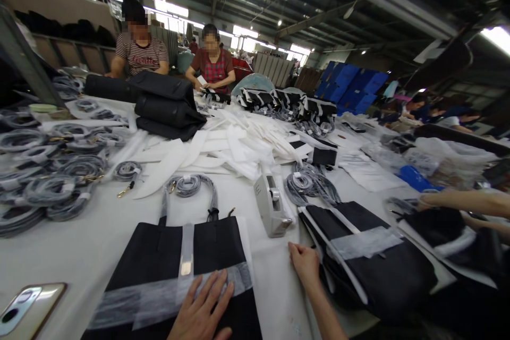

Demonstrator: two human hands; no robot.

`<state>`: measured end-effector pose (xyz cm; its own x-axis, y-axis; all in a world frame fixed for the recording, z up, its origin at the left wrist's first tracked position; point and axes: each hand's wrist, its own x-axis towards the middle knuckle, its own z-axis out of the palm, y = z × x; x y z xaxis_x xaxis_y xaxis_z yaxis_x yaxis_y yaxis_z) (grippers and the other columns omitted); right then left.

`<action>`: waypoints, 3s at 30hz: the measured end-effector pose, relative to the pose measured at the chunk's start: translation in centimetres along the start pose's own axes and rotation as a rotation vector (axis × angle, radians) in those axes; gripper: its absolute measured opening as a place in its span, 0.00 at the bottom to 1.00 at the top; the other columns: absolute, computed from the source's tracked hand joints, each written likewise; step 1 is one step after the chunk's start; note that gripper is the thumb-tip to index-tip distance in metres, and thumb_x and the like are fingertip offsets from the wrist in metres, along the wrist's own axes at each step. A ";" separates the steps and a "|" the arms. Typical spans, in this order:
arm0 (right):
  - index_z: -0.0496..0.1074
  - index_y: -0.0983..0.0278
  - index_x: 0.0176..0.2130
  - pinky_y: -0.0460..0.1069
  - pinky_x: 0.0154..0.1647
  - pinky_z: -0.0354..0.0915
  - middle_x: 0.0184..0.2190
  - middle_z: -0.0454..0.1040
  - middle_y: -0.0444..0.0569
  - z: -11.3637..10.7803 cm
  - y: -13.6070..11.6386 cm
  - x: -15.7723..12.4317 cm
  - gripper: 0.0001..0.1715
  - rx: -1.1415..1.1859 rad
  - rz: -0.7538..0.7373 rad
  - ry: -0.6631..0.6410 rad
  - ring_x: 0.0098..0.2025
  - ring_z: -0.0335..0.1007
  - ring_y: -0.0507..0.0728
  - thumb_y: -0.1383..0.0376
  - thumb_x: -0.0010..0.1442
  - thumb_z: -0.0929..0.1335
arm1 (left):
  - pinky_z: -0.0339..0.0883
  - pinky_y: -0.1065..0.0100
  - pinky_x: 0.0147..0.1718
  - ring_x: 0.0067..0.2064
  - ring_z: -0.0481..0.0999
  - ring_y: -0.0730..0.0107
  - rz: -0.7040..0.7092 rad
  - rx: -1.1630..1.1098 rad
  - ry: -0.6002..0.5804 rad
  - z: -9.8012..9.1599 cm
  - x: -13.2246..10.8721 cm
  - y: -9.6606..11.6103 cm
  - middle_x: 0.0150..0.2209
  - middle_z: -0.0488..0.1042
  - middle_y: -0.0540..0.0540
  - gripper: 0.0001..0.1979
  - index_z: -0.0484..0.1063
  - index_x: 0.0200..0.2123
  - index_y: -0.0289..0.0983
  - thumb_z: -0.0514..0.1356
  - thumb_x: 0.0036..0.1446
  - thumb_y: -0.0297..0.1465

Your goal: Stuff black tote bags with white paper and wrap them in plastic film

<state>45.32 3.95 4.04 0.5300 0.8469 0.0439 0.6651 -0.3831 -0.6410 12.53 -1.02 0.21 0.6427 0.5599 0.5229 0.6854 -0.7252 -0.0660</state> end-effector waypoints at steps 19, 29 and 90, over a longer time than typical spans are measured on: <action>0.72 0.64 0.24 0.45 0.25 0.52 0.20 0.68 0.42 -2.2 -16.1 -8.0 0.20 -0.088 -0.658 -0.951 0.24 0.60 0.50 0.59 0.64 0.63 | 0.43 0.49 0.63 0.66 0.52 0.56 -0.161 -0.317 -0.283 -1.5 -0.5 0.2 0.68 0.51 0.44 0.36 0.45 0.67 0.45 0.57 0.60 0.41; 0.77 0.61 0.26 0.47 0.25 0.50 0.25 0.78 0.50 2.1 -15.5 -6.6 0.17 -0.635 -0.728 -0.817 0.28 0.71 0.56 0.59 0.60 0.64 | 0.42 0.50 0.64 0.67 0.51 0.57 -0.148 -0.338 -0.271 -1.7 -0.4 -0.1 0.67 0.53 0.44 0.35 0.46 0.67 0.43 0.56 0.61 0.41; 0.59 0.59 0.33 0.44 0.18 0.48 0.15 0.58 0.32 4.9 -4.6 -5.1 0.19 0.323 -0.060 -0.805 0.16 0.53 0.48 0.49 0.54 0.67 | 0.26 0.49 0.65 0.64 0.56 0.59 -0.059 -0.191 -0.137 -0.3 -0.2 0.3 0.64 0.61 0.47 0.27 0.59 0.63 0.35 0.53 0.60 0.31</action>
<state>37.02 3.22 3.04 -0.1156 0.9124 -0.3927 0.4336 -0.3093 -0.8463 12.53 -1.45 0.31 0.6530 0.6431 0.4001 0.6540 -0.7452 0.1303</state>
